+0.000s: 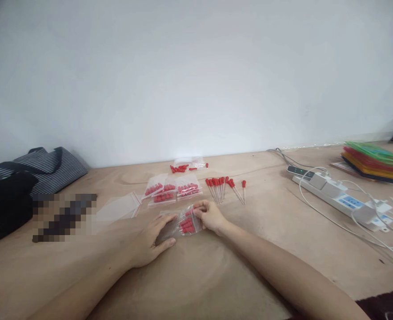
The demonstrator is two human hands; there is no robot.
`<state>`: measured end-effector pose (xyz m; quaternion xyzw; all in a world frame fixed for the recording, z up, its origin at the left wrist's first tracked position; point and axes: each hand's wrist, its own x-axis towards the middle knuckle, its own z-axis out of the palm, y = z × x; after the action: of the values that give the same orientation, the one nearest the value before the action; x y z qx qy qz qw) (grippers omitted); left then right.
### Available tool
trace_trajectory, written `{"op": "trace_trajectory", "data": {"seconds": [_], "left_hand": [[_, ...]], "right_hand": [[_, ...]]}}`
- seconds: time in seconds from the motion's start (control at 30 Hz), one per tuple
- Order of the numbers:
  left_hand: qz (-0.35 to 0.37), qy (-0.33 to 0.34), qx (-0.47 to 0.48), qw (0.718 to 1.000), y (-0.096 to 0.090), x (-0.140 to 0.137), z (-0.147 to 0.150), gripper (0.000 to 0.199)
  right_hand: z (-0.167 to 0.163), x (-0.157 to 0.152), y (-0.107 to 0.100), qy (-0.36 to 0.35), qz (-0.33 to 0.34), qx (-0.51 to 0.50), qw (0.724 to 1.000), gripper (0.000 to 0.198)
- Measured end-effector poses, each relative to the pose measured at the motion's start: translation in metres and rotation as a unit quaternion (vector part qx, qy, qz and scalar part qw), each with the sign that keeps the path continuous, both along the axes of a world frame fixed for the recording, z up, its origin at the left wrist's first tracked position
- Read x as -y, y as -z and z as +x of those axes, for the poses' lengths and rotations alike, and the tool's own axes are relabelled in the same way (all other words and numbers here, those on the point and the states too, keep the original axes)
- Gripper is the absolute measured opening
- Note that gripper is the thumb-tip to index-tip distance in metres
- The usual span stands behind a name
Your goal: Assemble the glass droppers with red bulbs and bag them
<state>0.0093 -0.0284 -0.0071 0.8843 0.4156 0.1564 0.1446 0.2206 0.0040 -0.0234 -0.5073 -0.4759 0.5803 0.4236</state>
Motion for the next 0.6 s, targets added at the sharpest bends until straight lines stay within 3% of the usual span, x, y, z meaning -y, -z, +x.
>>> {"op": "trace_trajectory", "data": {"seconds": [0.1, 0.23, 0.3, 0.37, 0.47, 0.6], "left_hand": [[-0.003, 0.000, -0.002, 1.000, -0.002, 0.001, 0.001, 0.051], [-0.004, 0.001, -0.005, 1.000, -0.005, 0.002, 0.002, 0.051], [-0.006, 0.003, -0.006, 1.000, -0.005, 0.002, 0.002, 0.050], [-0.006, 0.005, -0.002, 1.000, -0.005, 0.002, 0.002, 0.049], [-0.006, 0.005, 0.000, 1.000, -0.002, 0.001, 0.001, 0.049], [-0.016, -0.001, -0.013, 1.000, -0.001, 0.001, 0.001, 0.049]], "right_hand": [[-0.005, 0.000, 0.008, 0.020, 0.046, 0.017, 0.999, 0.014], [-0.005, 0.000, 0.013, -0.062, 0.075, 0.052, 0.994, 0.015], [0.002, -0.003, 0.009, -0.077, 0.098, 0.144, 0.982, 0.016], [0.016, -0.011, 0.001, -0.022, 0.131, 0.285, 0.949, 0.014], [0.046, -0.028, -0.013, 0.076, 0.151, 0.376, 0.911, 0.011], [0.080, -0.049, -0.018, 0.181, 0.104, 0.475, 0.855, 0.020]]}}
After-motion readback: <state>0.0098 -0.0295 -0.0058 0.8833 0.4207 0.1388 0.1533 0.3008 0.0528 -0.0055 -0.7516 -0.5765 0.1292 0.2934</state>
